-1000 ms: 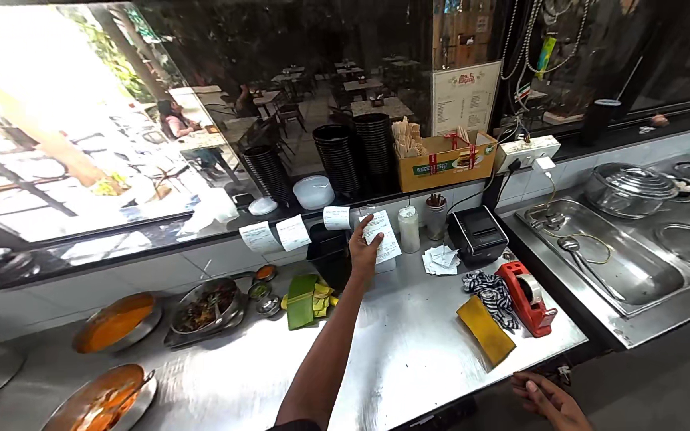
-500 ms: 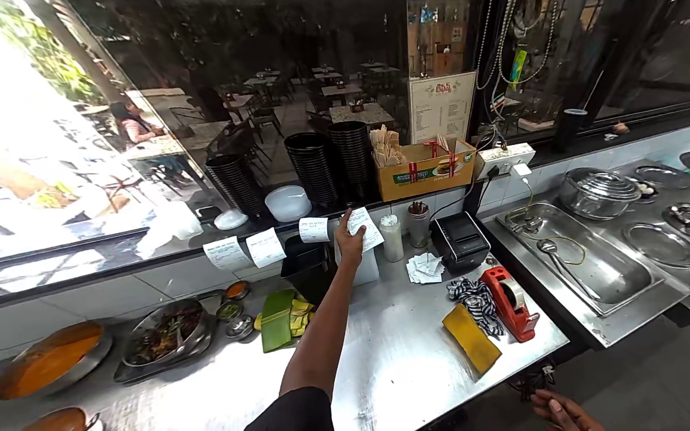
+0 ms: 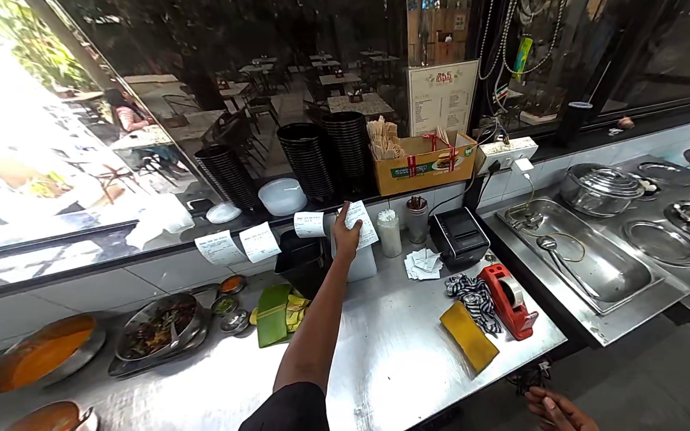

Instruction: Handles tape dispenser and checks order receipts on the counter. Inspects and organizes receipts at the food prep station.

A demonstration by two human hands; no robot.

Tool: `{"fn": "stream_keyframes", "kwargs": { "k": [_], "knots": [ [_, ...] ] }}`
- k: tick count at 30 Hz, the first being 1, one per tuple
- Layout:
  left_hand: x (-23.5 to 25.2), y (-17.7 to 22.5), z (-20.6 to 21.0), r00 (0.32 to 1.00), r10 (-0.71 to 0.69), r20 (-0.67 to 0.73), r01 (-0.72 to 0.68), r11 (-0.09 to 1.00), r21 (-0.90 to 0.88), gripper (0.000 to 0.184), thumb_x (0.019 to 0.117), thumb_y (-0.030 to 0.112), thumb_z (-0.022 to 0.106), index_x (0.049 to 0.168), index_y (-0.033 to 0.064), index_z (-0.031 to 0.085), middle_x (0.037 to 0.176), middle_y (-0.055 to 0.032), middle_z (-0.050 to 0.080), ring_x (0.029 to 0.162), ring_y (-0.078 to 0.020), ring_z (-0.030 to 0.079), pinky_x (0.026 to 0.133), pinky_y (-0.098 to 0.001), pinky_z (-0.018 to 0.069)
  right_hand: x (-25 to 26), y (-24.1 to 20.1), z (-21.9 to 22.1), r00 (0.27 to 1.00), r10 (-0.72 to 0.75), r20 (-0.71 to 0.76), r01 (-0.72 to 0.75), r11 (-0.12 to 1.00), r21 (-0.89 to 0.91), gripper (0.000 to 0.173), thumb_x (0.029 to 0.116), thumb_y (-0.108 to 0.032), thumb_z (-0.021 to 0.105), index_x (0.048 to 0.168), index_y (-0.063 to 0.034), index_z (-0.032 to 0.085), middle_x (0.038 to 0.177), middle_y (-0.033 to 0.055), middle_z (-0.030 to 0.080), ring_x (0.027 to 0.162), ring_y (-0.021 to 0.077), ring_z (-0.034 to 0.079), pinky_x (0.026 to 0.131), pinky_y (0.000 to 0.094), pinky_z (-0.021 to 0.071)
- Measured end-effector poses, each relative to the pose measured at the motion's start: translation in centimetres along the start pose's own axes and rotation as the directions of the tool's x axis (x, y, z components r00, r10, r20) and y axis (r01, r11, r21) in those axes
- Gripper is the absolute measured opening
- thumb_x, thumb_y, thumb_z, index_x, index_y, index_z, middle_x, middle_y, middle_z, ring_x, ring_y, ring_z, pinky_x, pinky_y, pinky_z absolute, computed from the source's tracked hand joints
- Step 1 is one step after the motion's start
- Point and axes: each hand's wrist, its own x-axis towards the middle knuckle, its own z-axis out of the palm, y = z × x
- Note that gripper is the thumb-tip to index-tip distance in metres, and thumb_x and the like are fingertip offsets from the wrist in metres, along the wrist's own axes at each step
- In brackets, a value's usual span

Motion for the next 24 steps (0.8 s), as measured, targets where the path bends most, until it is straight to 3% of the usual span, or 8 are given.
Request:
{"fn": "stream_keyframes", "kwargs": {
  "k": [2, 5, 8, 10, 16, 18, 22, 24],
  "knots": [
    [0.1, 0.3, -0.2, 1.0, -0.013, 0.011, 0.012, 0.987, 0.16, 0.065, 0.0972, 0.009, 0.064, 0.157, 0.0174, 0.04, 0.158, -0.0141, 0.042, 0.143, -0.0272, 0.045, 0.114, -0.0493, 0.0423, 0.0, 0.0, 0.0, 1.0, -0.002, 0.006, 0.002, 1.0, -0.007, 0.036, 0.1087, -0.024, 0.049, 0.132, 0.001, 0.061, 0.128, 0.0162, 0.069, 0.117, 0.0287, 0.067, 0.097, 0.0461, 0.0568],
    [0.2, 1.2, -0.4, 0.996, -0.089, -0.014, 0.084, 0.863, 0.499, 0.068, 0.096, 0.033, 0.07, 0.157, 0.0324, 0.039, 0.145, -0.0237, 0.052, 0.13, -0.0443, 0.053, 0.101, -0.0665, 0.045, 0.1, 0.1, 0.0, 1.0, 0.01, 0.009, -0.01, 1.0, -0.006, 0.036, 0.1087, -0.023, 0.049, 0.132, 0.0008, 0.061, 0.129, 0.0161, 0.068, 0.118, 0.0286, 0.067, 0.097, 0.046, 0.0566],
    [0.1, 2.5, -0.4, 0.977, -0.209, -0.038, 0.182, 0.728, 0.661, 0.073, 0.0935, 0.054, 0.067, 0.157, 0.0454, 0.032, 0.139, -0.0274, 0.054, 0.116, -0.0498, 0.06, 0.086, -0.0715, 0.0488, 0.3, 0.3, 0.2, 1.0, 0.022, 0.019, -0.022, 1.0, -0.005, 0.035, 0.1087, -0.023, 0.049, 0.132, 0.0004, 0.061, 0.129, 0.0158, 0.069, 0.118, 0.0287, 0.067, 0.098, 0.0463, 0.0565],
    [0.3, 2.8, -0.7, 0.965, -0.262, -0.028, 0.205, 0.679, 0.705, 0.079, 0.0909, 0.059, 0.068, 0.157, 0.0502, 0.026, 0.139, -0.0287, 0.054, 0.112, -0.0506, 0.062, 0.082, -0.0718, 0.0503, 0.3, 0.4, 0.4, 0.999, 0.027, 0.026, -0.027, 1.0, -0.003, 0.035, 0.1087, -0.023, 0.049, 0.132, 0.0005, 0.061, 0.129, 0.0158, 0.069, 0.118, 0.0286, 0.068, 0.098, 0.0459, 0.0568],
    [1.5, 2.4, -1.7, 0.953, -0.294, 0.074, 0.169, 0.72, 0.673, 0.095, 0.084, 0.051, 0.08, 0.16, 0.0449, 0.023, 0.14, -0.0335, 0.051, 0.122, -0.0536, 0.055, 0.094, -0.0727, 0.046, 0.4, 0.9, 0.7, 0.999, 0.014, 0.052, -0.014, 1.0, 0.016, 0.035, 0.1087, -0.022, 0.048, 0.132, 0.001, 0.061, 0.128, 0.0163, 0.069, 0.117, 0.0284, 0.068, 0.097, 0.0455, 0.057],
    [1.3, 2.1, -1.9, 0.965, -0.241, 0.105, 0.134, 0.796, 0.591, 0.101, 0.0826, 0.038, 0.085, 0.162, 0.0398, 0.022, 0.146, -0.0342, 0.046, 0.128, -0.0527, 0.05, 0.101, -0.0701, 0.044, 0.4, 0.7, 0.6, 0.998, 0.004, 0.056, -0.005, 1.0, 0.009, 0.036, 0.1088, -0.022, 0.047, 0.132, 0.0017, 0.061, 0.128, 0.0165, 0.069, 0.117, 0.0285, 0.068, 0.096, 0.046, 0.0572],
    [-0.4, 0.9, -1.9, 0.985, -0.106, 0.137, 0.055, 0.942, 0.33, 0.121, 0.0796, 0.009, 0.084, 0.165, 0.0368, 0.003, 0.162, -0.0256, 0.029, 0.14, -0.0443, 0.044, 0.107, -0.0631, 0.0455, 0.1, 0.6, 0.1, 0.997, -0.005, 0.079, 0.004, 1.0, 0.005, 0.034, 0.1077, -0.018, 0.049, 0.131, 0.0033, 0.06, 0.128, 0.0174, 0.069, 0.117, 0.028, 0.067, 0.097, 0.0453, 0.0566],
    [-2.0, 1.1, -1.6, 0.994, -0.052, 0.098, 0.031, 0.979, 0.2, 0.124, 0.0767, -0.006, 0.079, 0.165, 0.0312, 0.0, 0.164, -0.0222, 0.026, 0.143, -0.0404, 0.042, 0.11, -0.0584, 0.0455, 0.2, 1.0, -0.3, 0.994, -0.036, 0.099, 0.034, 0.999, 0.018, 0.026, 0.1039, -0.01, 0.055, 0.123, 0.0049, 0.063, 0.118, 0.0168, 0.072, 0.11, 0.0259, 0.07, 0.097, 0.0435, 0.0572]
  ]
}}
